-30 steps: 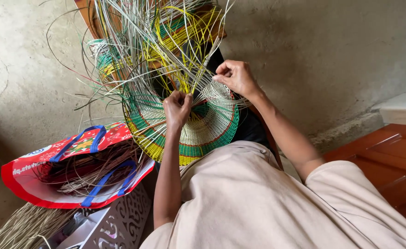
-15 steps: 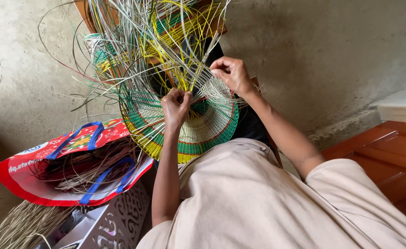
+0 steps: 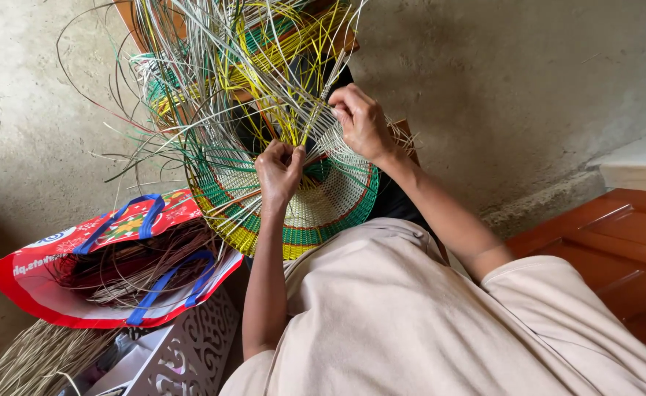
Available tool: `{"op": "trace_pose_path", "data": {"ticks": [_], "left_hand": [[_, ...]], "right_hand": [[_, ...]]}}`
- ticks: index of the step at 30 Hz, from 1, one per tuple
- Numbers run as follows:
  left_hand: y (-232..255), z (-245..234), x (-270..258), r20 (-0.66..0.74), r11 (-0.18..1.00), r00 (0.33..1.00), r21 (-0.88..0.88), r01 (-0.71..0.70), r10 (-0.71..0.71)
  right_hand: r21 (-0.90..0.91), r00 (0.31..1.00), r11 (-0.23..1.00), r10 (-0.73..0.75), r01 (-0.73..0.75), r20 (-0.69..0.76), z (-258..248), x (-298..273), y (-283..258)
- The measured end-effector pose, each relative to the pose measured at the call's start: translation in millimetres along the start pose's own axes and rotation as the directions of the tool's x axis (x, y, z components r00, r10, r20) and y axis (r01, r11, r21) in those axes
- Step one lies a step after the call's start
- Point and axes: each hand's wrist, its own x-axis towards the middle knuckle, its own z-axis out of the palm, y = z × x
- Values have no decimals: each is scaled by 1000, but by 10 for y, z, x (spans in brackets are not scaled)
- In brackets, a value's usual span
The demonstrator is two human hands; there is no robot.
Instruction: Weaving colored strands into a circular mat
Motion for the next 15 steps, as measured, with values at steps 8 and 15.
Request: {"op": "trace_pose_path", "data": {"ticks": [8,15], "left_hand": [[40,0,-28,8,1000,1000,-25,-14,14],[100,-38,-44,-17,996,1000,-92,-16,15]], "right_hand": [[58,973,982,170,-181,153,-70,60,81],[258,983,949,166,-181,79,-173,132,-60]]}}
